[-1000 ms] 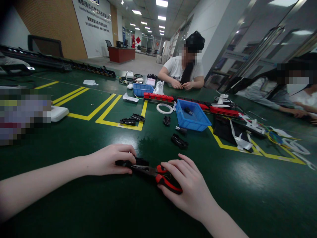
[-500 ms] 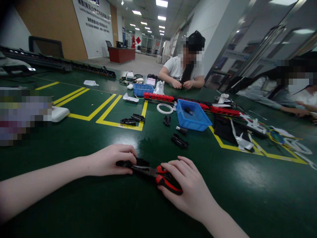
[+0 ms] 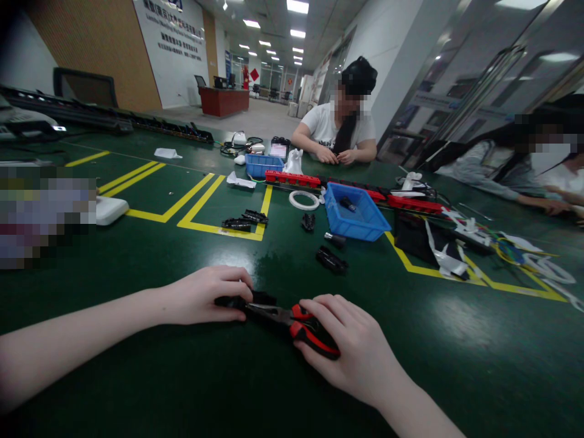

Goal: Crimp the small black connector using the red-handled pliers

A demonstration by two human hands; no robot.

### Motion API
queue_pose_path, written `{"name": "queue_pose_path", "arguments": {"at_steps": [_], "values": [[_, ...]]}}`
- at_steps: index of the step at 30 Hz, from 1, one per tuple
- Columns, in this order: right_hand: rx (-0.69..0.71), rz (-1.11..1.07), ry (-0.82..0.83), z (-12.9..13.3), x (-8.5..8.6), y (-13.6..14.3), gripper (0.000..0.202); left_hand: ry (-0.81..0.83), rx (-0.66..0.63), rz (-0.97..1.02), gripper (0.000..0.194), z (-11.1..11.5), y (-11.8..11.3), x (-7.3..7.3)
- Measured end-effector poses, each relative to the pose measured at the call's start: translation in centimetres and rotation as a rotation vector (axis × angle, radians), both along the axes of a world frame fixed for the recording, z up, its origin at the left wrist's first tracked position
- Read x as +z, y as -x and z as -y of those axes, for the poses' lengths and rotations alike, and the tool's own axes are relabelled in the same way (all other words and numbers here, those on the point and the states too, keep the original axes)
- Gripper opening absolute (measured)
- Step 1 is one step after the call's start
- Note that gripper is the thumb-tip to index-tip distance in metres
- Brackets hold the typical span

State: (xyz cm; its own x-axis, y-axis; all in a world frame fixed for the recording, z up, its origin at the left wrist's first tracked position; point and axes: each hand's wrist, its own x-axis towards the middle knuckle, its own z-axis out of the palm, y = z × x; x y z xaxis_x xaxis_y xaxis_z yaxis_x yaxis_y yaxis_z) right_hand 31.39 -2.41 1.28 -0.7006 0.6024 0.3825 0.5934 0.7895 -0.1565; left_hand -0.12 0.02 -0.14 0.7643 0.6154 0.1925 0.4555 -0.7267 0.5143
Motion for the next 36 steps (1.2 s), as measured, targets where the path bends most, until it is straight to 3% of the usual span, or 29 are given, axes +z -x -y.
{"name": "queue_pose_path", "arguments": {"at_steps": [5, 16, 36], "values": [[0.009, 0.037, -0.004, -0.1, 0.4, 0.1, 0.039, -0.014, 0.002, -0.002, 0.020, 0.0, -0.1, 0.0], [-0.023, 0.003, 0.082, 0.1, -0.5, 0.2, 0.042, 0.007, 0.010, -0.010, 0.019, 0.1, 0.0, 0.0], [0.006, 0.041, -0.036, -0.1, 0.4, 0.0, 0.041, -0.002, 0.001, 0.001, 0.018, 0.1, -0.1, 0.2]]}}
